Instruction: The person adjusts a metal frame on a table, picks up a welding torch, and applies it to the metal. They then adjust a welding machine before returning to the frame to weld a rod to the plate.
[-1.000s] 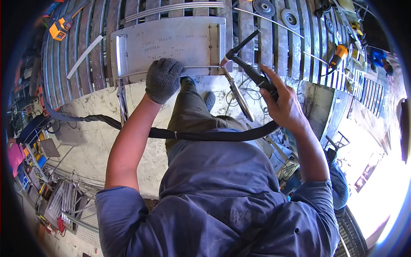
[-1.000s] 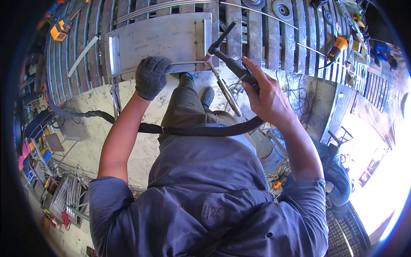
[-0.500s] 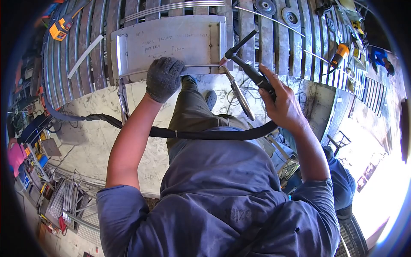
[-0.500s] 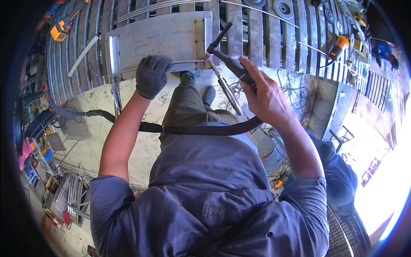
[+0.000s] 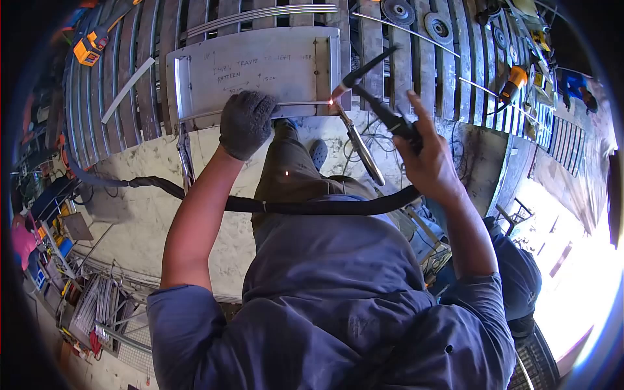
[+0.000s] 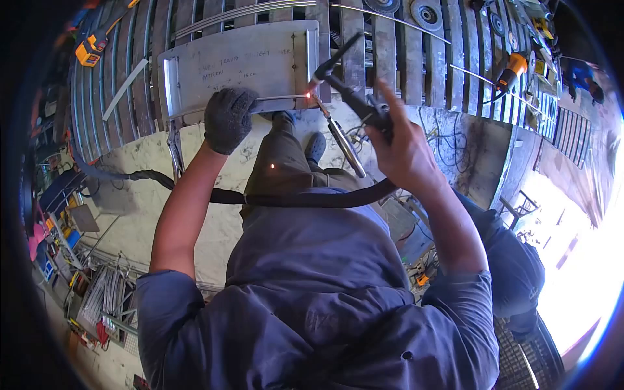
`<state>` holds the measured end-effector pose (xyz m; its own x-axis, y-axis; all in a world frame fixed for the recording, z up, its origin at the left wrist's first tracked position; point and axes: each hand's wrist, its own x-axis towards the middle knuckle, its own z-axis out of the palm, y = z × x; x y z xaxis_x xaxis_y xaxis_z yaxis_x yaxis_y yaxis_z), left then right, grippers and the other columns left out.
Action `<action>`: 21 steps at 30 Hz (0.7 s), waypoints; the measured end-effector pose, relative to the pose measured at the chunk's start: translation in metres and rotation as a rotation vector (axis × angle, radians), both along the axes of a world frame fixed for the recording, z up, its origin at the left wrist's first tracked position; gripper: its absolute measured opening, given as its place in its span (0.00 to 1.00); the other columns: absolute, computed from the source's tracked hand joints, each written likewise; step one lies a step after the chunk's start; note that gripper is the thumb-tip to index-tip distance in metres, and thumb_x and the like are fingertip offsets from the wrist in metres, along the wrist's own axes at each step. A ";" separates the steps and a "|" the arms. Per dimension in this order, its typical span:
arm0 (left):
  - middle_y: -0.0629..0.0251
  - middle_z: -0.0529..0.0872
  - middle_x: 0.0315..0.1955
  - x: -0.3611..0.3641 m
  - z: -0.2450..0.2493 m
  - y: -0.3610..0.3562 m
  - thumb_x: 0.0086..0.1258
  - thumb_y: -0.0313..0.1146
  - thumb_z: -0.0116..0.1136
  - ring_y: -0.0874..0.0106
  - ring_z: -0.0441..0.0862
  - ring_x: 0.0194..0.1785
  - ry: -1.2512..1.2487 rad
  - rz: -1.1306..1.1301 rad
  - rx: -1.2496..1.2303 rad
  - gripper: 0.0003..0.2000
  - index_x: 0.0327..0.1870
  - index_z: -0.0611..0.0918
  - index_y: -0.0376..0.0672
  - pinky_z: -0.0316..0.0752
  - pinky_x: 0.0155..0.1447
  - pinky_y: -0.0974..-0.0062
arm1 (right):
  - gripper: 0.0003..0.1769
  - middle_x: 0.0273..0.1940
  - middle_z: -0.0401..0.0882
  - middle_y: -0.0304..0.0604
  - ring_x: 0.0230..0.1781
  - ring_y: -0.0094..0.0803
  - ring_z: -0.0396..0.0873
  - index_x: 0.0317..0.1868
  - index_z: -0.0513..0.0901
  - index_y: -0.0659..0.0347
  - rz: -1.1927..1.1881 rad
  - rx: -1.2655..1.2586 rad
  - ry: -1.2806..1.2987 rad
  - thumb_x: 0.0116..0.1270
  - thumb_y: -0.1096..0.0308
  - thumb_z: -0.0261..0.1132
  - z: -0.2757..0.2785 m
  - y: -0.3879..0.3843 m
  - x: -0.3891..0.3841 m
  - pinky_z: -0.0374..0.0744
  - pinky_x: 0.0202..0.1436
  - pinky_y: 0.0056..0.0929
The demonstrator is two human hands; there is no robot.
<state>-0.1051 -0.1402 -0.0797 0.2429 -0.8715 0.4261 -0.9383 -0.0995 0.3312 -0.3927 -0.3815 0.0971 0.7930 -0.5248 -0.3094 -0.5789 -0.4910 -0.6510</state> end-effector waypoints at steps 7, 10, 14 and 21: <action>0.61 0.91 0.46 0.000 -0.003 0.001 0.68 0.28 0.70 0.54 0.89 0.49 -0.009 0.000 0.033 0.12 0.51 0.89 0.46 0.82 0.54 0.53 | 0.46 0.39 0.89 0.47 0.33 0.28 0.83 0.92 0.57 0.58 -0.512 -0.005 -0.076 0.81 0.71 0.70 -0.023 -0.012 -0.023 0.81 0.41 0.33; 0.61 0.92 0.48 -0.001 -0.003 0.003 0.68 0.27 0.71 0.55 0.89 0.51 -0.007 0.002 0.054 0.12 0.51 0.90 0.46 0.83 0.55 0.53 | 0.44 0.40 0.91 0.48 0.36 0.27 0.85 0.91 0.59 0.60 -0.611 0.032 -0.041 0.81 0.71 0.70 -0.032 -0.015 -0.029 0.82 0.42 0.32; 0.62 0.92 0.48 0.000 -0.002 0.002 0.67 0.28 0.72 0.56 0.90 0.52 -0.013 -0.005 0.053 0.12 0.51 0.90 0.45 0.83 0.56 0.54 | 0.41 0.40 0.91 0.47 0.35 0.28 0.85 0.89 0.64 0.57 -0.570 0.010 -0.075 0.81 0.70 0.70 -0.042 -0.011 -0.036 0.83 0.44 0.34; 0.63 0.92 0.48 -0.001 -0.001 0.001 0.68 0.27 0.71 0.57 0.90 0.52 -0.024 0.001 0.045 0.12 0.52 0.90 0.46 0.83 0.56 0.55 | 0.39 0.40 0.92 0.54 0.41 0.40 0.94 0.87 0.71 0.54 -0.198 0.019 0.039 0.79 0.70 0.73 -0.005 0.002 -0.018 0.87 0.49 0.41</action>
